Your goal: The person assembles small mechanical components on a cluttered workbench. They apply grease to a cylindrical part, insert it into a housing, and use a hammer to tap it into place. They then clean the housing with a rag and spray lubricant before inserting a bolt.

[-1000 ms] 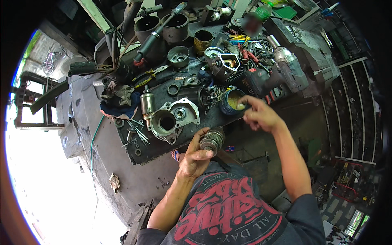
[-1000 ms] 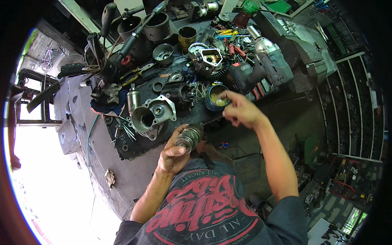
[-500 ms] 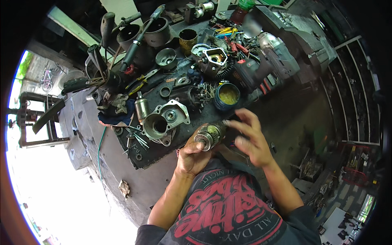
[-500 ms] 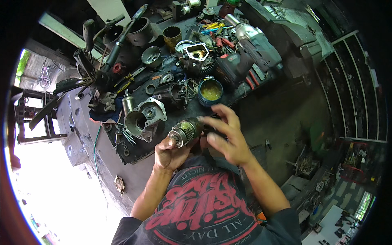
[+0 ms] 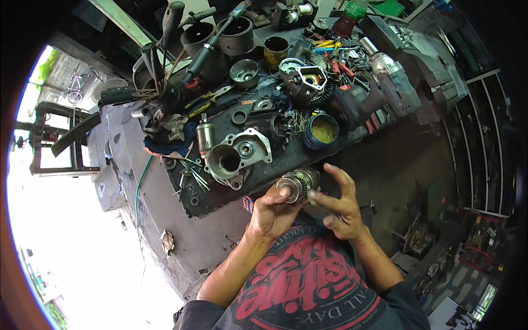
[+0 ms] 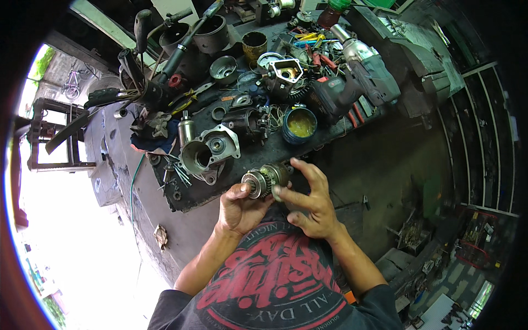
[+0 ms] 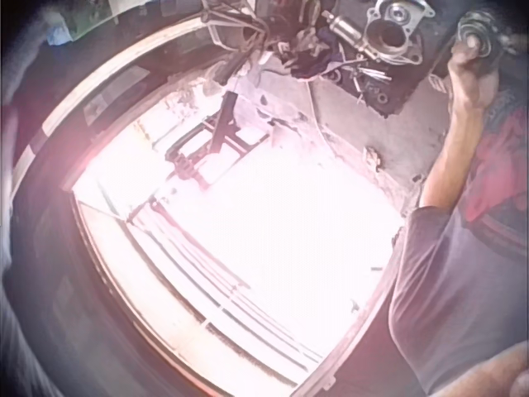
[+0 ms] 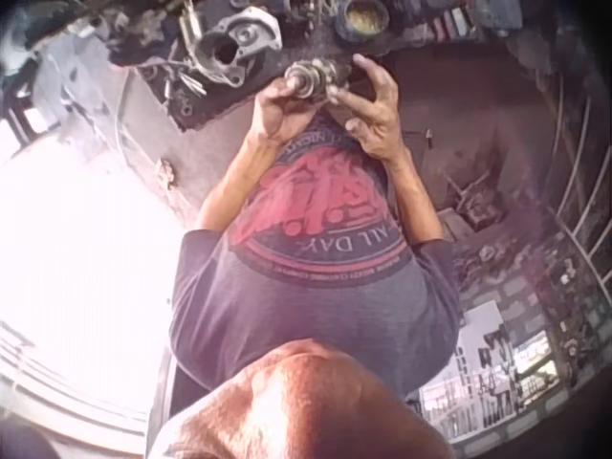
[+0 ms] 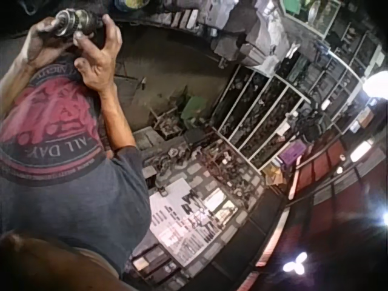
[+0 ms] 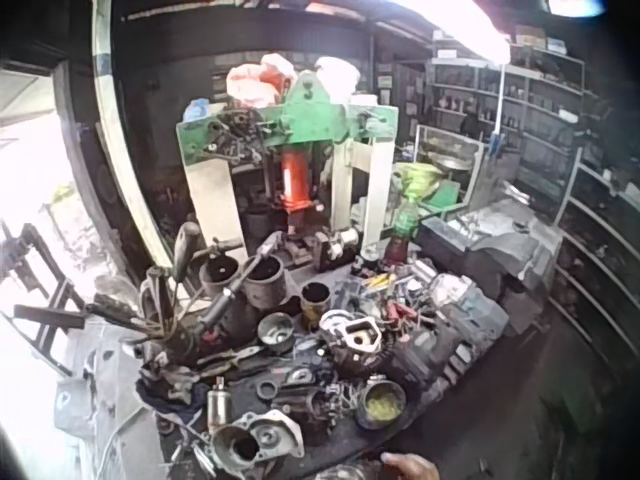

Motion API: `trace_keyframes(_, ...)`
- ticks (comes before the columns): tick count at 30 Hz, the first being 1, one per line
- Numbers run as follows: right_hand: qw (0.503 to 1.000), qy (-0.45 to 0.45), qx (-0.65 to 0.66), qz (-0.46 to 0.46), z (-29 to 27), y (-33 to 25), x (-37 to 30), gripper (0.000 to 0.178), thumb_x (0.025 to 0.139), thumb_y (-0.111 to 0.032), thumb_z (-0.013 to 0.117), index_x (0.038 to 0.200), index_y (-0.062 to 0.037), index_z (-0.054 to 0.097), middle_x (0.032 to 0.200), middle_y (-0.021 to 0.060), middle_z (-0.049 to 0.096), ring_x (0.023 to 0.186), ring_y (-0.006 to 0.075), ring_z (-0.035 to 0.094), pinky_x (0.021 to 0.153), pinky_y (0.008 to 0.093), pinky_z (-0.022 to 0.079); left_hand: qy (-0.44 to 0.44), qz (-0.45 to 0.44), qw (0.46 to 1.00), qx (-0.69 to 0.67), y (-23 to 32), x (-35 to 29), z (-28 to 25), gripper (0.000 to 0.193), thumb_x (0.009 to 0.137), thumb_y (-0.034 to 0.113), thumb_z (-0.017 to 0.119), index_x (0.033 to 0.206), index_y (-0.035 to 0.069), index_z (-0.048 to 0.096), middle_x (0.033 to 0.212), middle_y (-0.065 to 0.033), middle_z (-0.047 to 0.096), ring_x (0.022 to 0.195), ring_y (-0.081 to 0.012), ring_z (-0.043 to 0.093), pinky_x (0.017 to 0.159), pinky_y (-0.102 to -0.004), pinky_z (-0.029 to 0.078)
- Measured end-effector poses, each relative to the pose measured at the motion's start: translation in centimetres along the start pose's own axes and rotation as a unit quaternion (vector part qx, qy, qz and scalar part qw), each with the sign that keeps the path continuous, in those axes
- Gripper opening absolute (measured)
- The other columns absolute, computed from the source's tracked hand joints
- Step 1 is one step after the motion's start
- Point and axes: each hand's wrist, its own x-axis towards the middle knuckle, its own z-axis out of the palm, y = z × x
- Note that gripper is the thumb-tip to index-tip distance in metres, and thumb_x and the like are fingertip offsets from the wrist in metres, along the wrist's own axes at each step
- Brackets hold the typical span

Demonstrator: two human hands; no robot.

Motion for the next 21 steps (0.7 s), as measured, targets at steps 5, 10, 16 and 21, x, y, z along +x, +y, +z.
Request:
trace_keyframes(5,0.985,0.022,-0.133,0.109,0.5,-0.4,1.6,0.067,0.102,-0.058,0.058,0.15,-0.0113,0.064,0.165,0.0206,0.043,0.147,0.0399,0.041,0.122,0.0507,0.027,-0.013,0.024,0.999,0.026,-0.2,0.6,0.2,0.062,0.083,0.02,0.08,0.138,-0.003,0.06,0.131,-0.0146,0.069,0.124,-0.0284,0.064,0.119,-0.0476,0.044)
trace_keyframes(10,0.967,0.017,-0.255,-0.023,-0.1,-2.6,1.9,0.065,0.099,-0.067,0.058,0.14,-0.0188,0.073,0.164,0.012,0.048,0.147,0.0364,0.041,0.122,0.0545,0.027,-0.008,0.021,1.0,0.007,0.4,1.1,0.1,0.066,0.083,0.02,0.08,0.14,-0.005,0.058,0.136,-0.0191,0.067,0.129,-0.0322,0.063,0.123,-0.0505,0.042)
trace_keyframes(16,0.973,-0.028,0.182,0.14,-2.2,1.1,5.5,0.082,0.111,-0.07,0.028,0.132,-0.008,0.078,0.166,0.0181,0.044,0.155,0.0343,0.035,0.128,0.0484,0.023,-0.079,-0.05,0.994,0.055,2.3,0.7,-0.1,0.077,0.081,0.023,0.08,0.147,-0.006,0.052,0.138,-0.0223,0.066,0.133,-0.0386,0.063,0.123,-0.0551,0.043)
trace_keyframes(21,0.914,-0.183,0.349,0.099,-0.2,5.5,5.8,0.093,0.107,-0.076,0.023,0.146,-0.0032,0.067,0.17,0.0168,0.04,0.158,0.0338,0.034,0.129,0.0467,0.025,-0.08,-0.062,0.994,0.033,1.5,0.1,-0.3,0.065,0.089,0.031,0.077,0.143,-0.002,0.062,0.141,-0.0251,0.066,0.137,-0.0458,0.059,0.124,-0.0639,0.037)
